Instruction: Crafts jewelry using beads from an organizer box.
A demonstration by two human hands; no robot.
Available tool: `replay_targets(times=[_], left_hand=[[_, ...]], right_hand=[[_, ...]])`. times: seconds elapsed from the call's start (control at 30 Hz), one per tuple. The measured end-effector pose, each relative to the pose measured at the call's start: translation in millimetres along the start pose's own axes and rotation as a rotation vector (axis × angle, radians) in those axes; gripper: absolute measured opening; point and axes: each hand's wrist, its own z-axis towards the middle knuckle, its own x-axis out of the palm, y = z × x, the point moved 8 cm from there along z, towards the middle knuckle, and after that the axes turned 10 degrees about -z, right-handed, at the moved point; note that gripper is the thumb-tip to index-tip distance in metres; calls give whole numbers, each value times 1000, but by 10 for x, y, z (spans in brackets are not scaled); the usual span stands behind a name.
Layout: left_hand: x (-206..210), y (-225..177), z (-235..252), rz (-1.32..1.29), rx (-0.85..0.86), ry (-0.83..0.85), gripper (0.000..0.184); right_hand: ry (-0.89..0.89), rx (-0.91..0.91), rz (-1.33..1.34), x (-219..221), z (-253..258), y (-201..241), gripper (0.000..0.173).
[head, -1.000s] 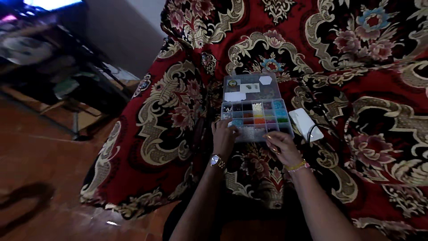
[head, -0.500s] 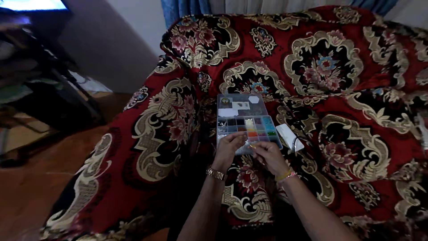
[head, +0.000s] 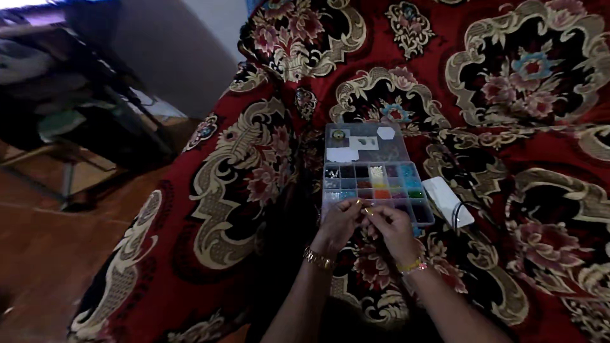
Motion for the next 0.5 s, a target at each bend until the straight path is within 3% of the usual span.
replay_targets(times=[0.2,0.5], left_hand=[[-4,88,120,55,-18,-93,20],[10,116,-26,-14,21,-64,24]], right_hand=[[2,91,-44,-108,72,-48,15],[30,155,7,-136,-18,-50,14]])
